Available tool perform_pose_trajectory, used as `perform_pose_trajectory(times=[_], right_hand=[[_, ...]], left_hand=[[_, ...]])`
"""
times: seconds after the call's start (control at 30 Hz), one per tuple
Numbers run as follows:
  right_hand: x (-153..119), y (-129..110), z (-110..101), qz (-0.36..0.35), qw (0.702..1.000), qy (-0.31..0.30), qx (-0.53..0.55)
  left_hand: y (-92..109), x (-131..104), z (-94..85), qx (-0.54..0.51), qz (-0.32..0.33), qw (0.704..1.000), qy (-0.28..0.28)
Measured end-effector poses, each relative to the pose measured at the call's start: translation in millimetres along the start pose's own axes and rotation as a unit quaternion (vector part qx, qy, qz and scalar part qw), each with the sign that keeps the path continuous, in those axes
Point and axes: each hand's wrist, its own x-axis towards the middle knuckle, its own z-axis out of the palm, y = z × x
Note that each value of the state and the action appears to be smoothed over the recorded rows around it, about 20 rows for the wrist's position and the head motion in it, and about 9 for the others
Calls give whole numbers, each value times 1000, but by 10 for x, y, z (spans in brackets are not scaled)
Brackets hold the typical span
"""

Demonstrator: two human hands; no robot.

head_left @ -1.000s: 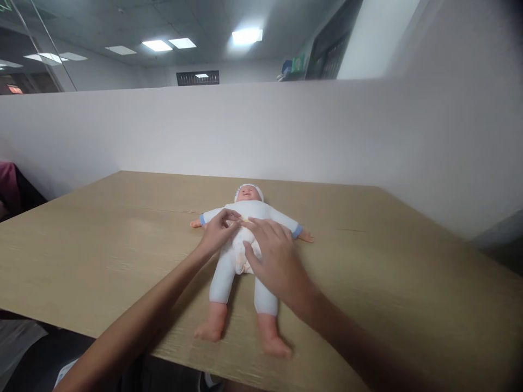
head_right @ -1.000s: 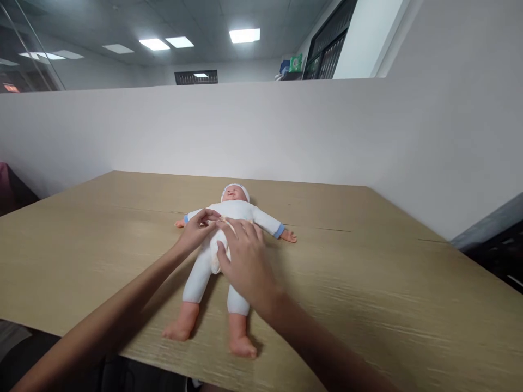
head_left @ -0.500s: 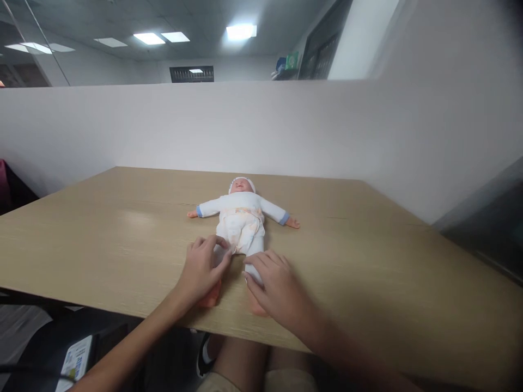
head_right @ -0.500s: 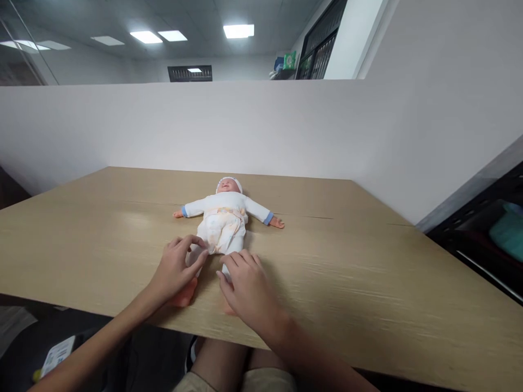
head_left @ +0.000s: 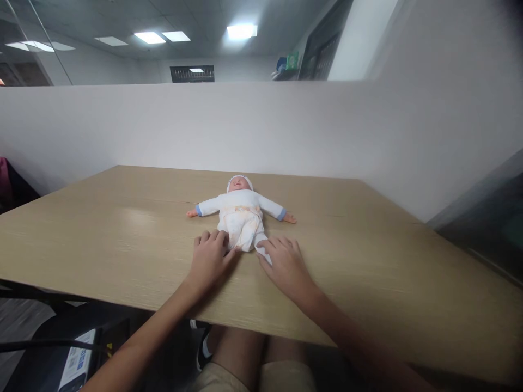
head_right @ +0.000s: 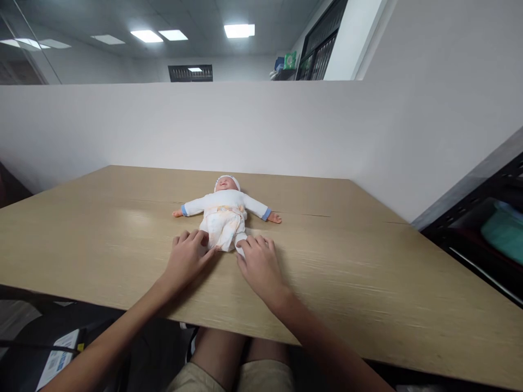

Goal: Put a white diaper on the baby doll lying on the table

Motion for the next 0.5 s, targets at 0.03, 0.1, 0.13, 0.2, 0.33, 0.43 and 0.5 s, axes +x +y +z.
perform_pose_trajectory(times=[0.03,0.1,0.13,0.2,0.33,0.43,0.5], right_hand=[[18,-16,28,2,1000,-1,4],[69,-74,106,15,1000,-4,7],[99,-109,154,24,1000,-5,6],[160,-171,254,40,999,2,0],[244,-234,395,46,998,48,8],[262,-239,418,47,996,59,36],[268,-234,407,54,996,41,62]], left_hand=[[0,19,-1,-4,1,1000,-2],[-9,62,7,-16,2,1000,-10],[-19,83,16,-25,2,1000,-15],[-53,119,38,-48,-1,999,-23],[-160,164,57,-145,-1,989,-26],[-218,176,31,-227,14,973,-34],[-230,177,10,-256,9,966,-43]])
